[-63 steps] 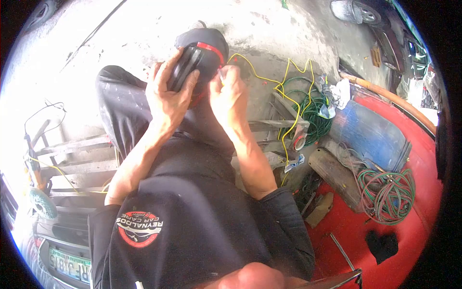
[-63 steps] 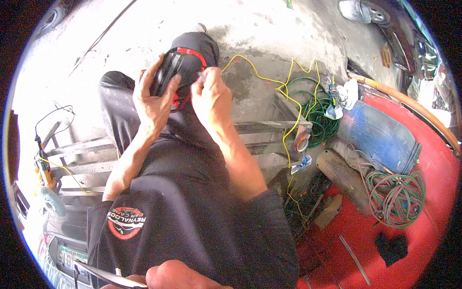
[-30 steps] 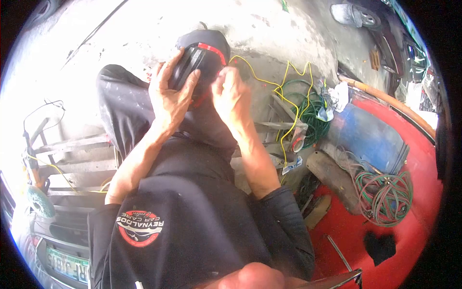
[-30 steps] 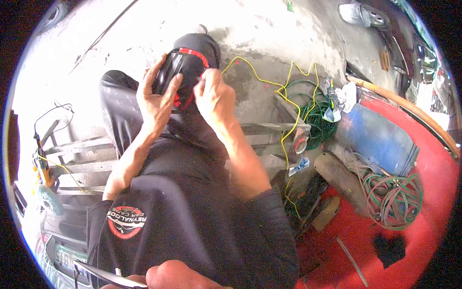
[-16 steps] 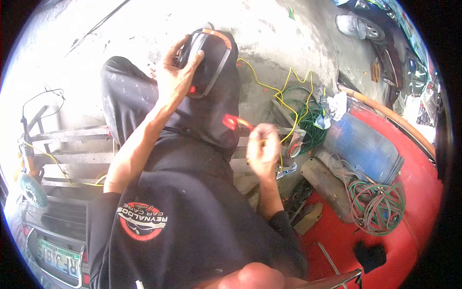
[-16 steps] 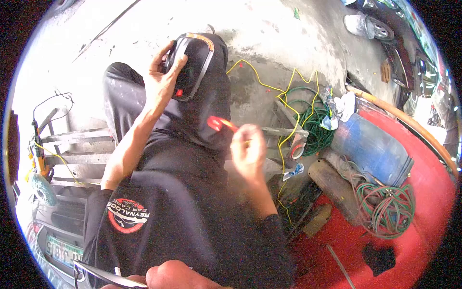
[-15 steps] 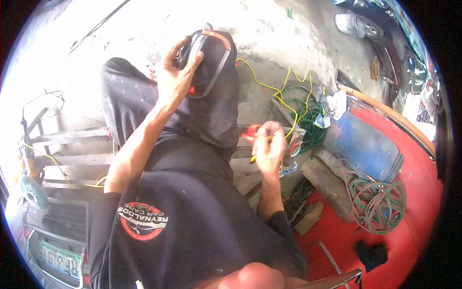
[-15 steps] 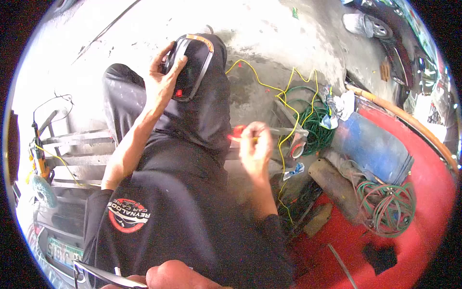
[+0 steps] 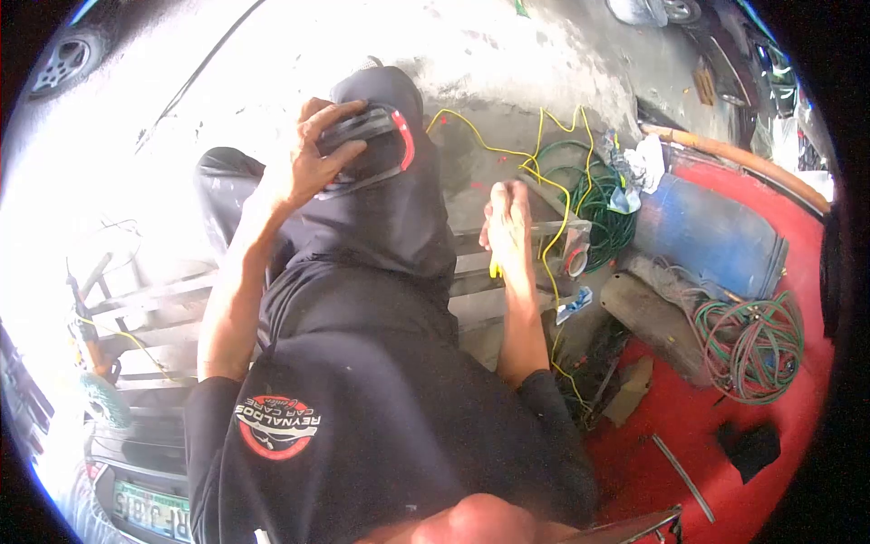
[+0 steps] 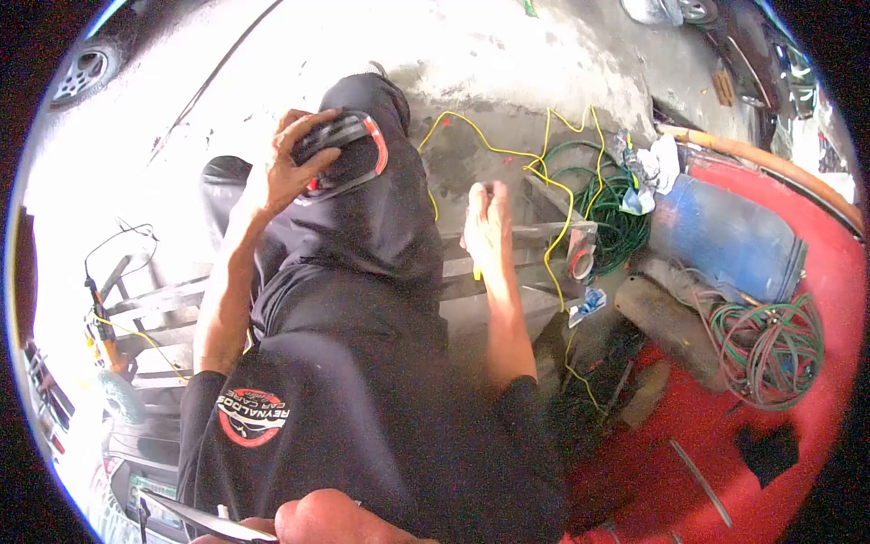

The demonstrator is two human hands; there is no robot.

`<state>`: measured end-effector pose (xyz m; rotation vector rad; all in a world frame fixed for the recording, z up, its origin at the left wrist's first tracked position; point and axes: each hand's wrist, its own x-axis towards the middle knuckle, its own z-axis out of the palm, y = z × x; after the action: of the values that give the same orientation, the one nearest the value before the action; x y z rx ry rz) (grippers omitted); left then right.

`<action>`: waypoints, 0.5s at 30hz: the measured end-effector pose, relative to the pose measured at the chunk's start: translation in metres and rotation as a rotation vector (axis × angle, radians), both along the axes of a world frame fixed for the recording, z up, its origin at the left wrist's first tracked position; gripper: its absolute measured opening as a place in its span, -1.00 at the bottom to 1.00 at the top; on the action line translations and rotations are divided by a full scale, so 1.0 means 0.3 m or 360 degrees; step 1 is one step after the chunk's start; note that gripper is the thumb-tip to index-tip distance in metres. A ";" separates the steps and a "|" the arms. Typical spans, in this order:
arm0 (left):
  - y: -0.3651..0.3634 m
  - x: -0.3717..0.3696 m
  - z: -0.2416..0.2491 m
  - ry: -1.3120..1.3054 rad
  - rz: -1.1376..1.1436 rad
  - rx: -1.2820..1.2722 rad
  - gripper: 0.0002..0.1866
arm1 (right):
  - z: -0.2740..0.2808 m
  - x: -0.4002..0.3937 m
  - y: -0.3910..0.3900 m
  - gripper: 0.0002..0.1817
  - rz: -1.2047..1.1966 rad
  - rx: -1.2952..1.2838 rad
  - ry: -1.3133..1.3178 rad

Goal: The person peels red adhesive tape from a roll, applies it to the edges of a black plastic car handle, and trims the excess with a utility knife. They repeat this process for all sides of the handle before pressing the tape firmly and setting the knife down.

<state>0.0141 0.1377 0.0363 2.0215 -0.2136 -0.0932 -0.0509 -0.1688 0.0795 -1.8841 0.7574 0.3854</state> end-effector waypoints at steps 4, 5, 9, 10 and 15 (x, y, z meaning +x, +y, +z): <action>0.033 0.037 0.017 -0.0082 -0.0249 0.0130 -0.44 | 0.005 0.032 0.067 -0.69 0.0298 0.0044 -0.0203; 0.032 0.044 0.029 -0.0018 -0.0294 0.0099 -0.42 | 0.006 0.045 0.091 -0.76 0.0384 0.0073 -0.0347; 0.033 0.074 0.041 -0.0094 -0.0471 0.0209 -0.40 | -0.010 0.102 0.139 -0.79 0.0752 0.0029 -0.0575; 0.026 0.072 0.050 -0.0086 -0.0491 0.0228 -0.39 | -0.016 0.113 0.152 -0.82 0.0777 0.0006 -0.0638; 0.003 0.060 0.040 -0.0069 -0.0425 0.0147 -0.41 | 0.009 0.157 0.202 -0.82 0.0645 0.0123 -0.0519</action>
<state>0.0321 0.1385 0.0483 2.0785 -0.5150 -0.2308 -0.0039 -0.1083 0.0822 -1.9600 0.1387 0.3393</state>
